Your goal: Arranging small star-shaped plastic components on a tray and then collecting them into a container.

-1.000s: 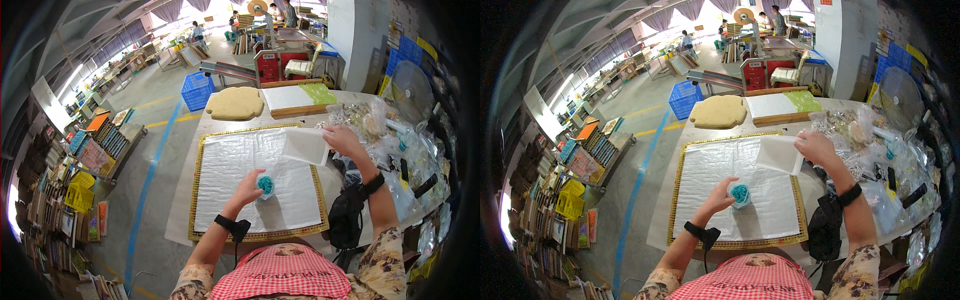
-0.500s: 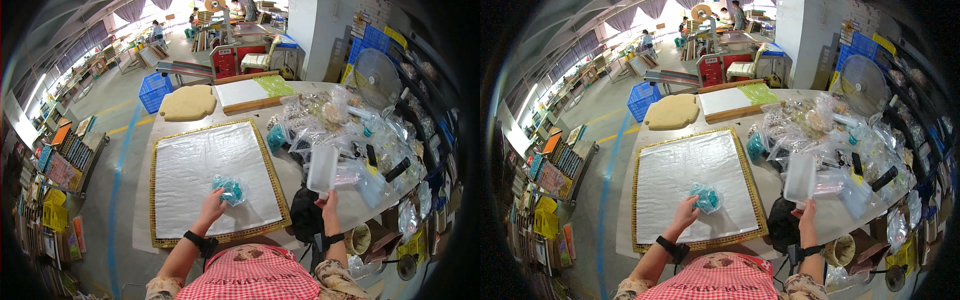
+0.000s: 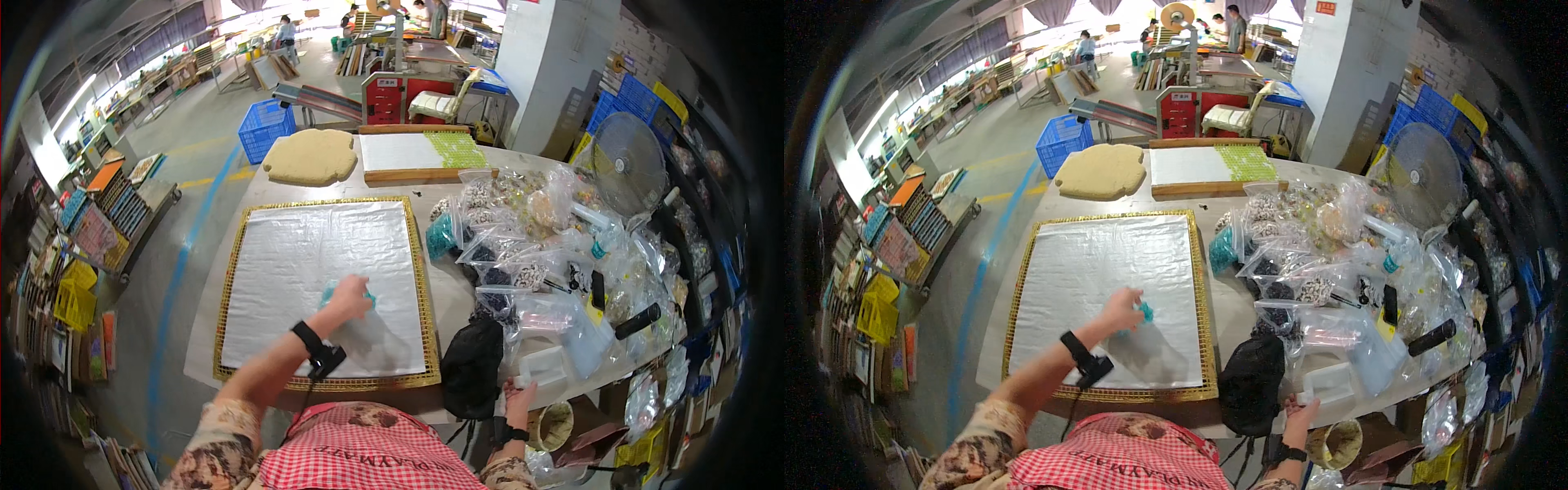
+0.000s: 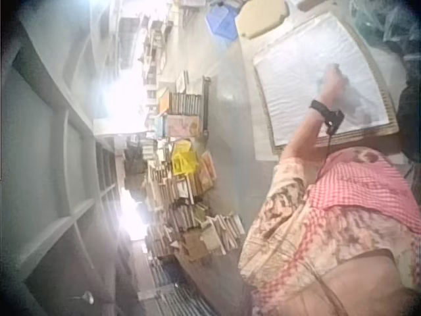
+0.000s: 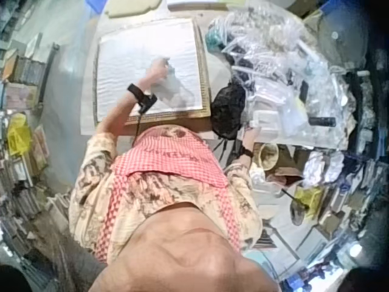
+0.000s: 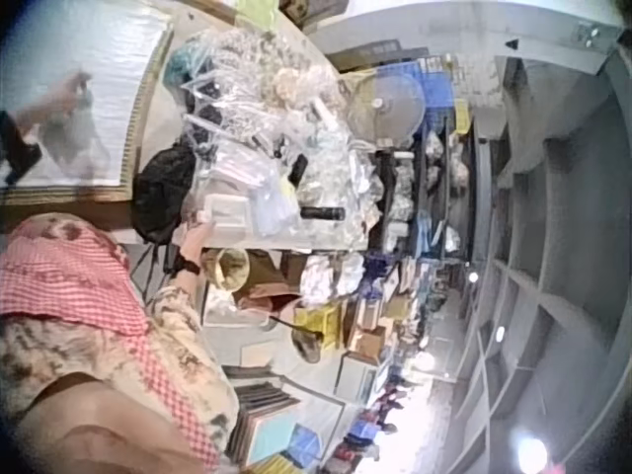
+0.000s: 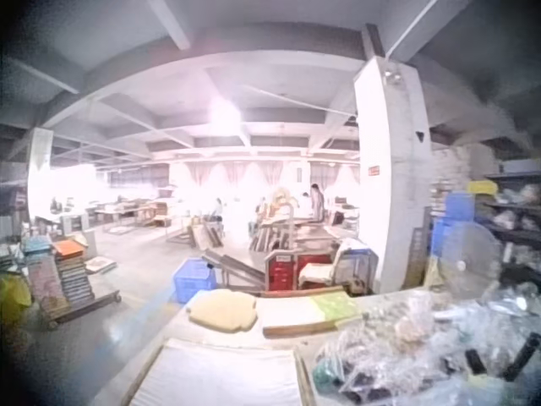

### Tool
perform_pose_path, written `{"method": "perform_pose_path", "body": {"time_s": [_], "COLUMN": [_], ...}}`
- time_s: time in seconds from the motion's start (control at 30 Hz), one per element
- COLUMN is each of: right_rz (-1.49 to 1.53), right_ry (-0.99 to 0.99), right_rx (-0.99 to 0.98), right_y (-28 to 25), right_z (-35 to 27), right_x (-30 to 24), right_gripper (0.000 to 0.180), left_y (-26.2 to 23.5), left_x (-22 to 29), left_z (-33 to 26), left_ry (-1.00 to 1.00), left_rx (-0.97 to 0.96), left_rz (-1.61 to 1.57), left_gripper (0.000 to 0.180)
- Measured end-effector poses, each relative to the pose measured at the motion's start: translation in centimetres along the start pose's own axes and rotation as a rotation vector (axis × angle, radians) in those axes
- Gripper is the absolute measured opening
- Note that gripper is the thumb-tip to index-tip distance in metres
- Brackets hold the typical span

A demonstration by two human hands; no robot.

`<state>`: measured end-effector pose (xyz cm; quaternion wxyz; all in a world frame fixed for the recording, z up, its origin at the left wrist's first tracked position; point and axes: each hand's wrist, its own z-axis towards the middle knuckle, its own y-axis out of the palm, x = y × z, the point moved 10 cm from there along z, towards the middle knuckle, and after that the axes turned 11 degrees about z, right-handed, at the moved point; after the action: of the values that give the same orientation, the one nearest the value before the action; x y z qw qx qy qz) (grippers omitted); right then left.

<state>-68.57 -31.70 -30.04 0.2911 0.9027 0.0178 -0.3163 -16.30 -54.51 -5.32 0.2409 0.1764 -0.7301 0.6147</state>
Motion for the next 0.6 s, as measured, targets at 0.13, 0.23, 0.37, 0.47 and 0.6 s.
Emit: {"method": "perform_pose_path", "body": {"time_s": [0.13, 0.23, 0.37, 0.47, 0.6], "right_rz": [-0.198, -0.400, -0.501, -0.535, -0.666], "right_ry": [0.152, 0.123, -0.628, -0.687, -0.619], "right_rx": [0.065, 0.187, 0.220, 0.017, -0.420], "right_y": [-1.2, -2.8, -0.5, 4.7, 13.9], "right_z": [-1.6, -3.9, -7.4, -7.3, -8.5], "right_x": [0.6, -0.3, -8.6, -9.6, -6.1], "right_gripper": [0.072, 0.064, 0.035, 0.024, 0.019], "left_y": [-4.6, -7.0, -6.4, -2.2, 4.6], "left_x": [3.1, 7.2, 12.1, 14.9, 16.0], "left_z": [2.4, 3.3, 4.8, 6.7, 8.5], "left_ry": [-0.087, -0.038, 0.019, 0.025, -0.013], "left_rx": [-0.116, -0.163, -0.147, -0.148, -0.113], "left_rz": [-0.138, -0.284, -0.460, -0.495, -0.455], "left_gripper": [0.053, 0.052, 0.051, 0.047, 0.050]}}
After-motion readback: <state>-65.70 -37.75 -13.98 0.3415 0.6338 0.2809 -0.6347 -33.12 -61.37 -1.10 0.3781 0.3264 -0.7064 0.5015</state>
